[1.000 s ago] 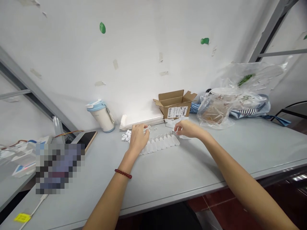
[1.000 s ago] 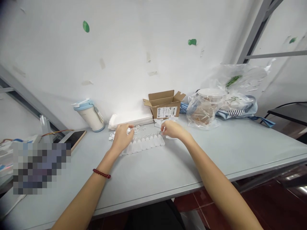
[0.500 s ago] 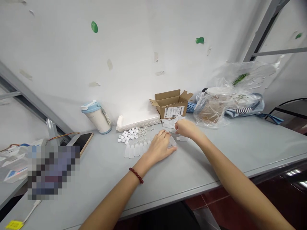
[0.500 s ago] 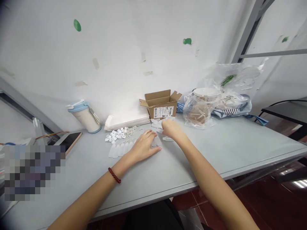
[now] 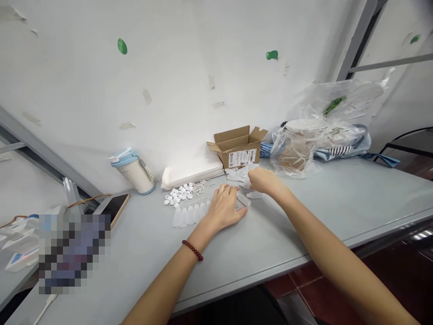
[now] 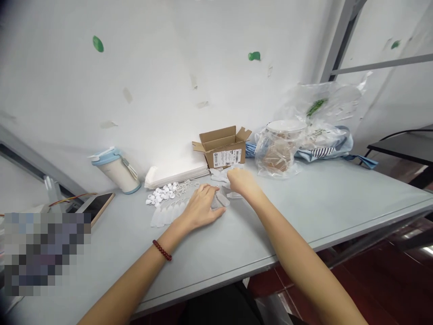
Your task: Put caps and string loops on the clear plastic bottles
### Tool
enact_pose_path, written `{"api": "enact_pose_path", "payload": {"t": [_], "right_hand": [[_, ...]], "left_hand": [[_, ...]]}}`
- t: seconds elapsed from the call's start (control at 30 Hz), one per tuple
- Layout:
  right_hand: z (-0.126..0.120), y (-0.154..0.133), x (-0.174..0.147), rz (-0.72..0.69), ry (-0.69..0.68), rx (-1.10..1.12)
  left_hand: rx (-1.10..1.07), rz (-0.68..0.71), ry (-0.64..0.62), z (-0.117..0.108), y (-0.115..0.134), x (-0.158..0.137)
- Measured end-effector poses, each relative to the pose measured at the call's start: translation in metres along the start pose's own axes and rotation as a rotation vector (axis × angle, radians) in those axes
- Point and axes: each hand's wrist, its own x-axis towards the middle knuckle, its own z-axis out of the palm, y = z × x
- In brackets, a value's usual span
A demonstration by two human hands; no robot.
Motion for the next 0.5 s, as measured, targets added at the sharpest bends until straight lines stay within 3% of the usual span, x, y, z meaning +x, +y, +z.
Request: {"api": "enact_pose_path", "payload": {"t": [0.5], "right_hand": [[-0.004,-0.0011,-0.0002,0.126,-0.045,-0.042]], "left_hand": [[0.001,-0.057,0.031,0.0071,0.0072,0.0036]]}}
